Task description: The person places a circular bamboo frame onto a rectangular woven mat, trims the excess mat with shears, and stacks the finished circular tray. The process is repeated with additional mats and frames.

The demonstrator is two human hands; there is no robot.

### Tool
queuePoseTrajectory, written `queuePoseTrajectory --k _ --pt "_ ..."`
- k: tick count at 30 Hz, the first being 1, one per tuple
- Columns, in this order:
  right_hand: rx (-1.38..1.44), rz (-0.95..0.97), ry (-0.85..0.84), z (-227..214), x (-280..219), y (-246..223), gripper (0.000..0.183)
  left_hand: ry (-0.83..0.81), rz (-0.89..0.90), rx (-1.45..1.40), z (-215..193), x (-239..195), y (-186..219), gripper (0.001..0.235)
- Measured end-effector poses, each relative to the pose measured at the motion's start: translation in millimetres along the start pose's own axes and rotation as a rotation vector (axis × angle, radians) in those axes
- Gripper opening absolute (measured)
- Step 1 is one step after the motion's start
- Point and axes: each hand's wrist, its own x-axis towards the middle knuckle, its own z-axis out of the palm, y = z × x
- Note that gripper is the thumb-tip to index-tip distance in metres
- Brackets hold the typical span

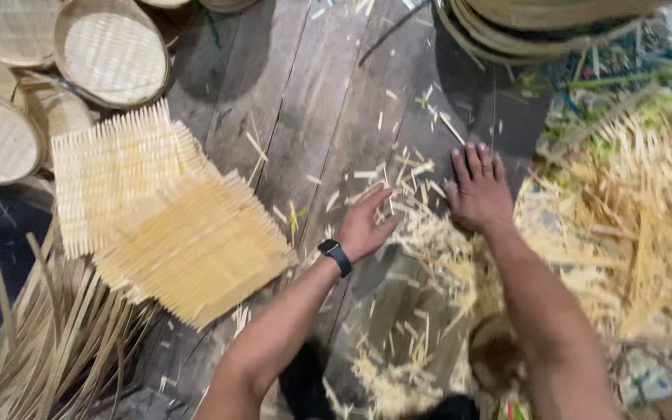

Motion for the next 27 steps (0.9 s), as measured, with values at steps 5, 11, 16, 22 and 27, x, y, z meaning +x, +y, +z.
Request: queuePoseTrajectory --k 5,11,16,22,27 --pt "-0.381 0.048 -0.475 -91.5 -138.0 46.5 0.065 -0.019 0.077 0.122 7.7 -92.8 -9.6 0.058" --pt "-0.499 0.433 -0.59 -205.9 -336.0 50.1 0.049 -0.083 -0.087 0.066 28.5 -190.7 -17.5 0.054" --pt "0.088 0.602 -0.472 -148.0 -399.1 -7.0 0.121 -0.187 -0.135 -0.086 65.3 -257.2 -18.2 0.052" --pt "0.085 0.815 -0.317 -55.4 -381.0 -58.8 0.123 -0.19 -0.132 -0.204 89.6 -300.0 -49.8 0.048" --pt "0.2 0.866 -0.154 -48.6 -391.6 -38.8 0.083 -0.092 -0.26 -0.228 92.6 -303.8 -59.4 0.04"
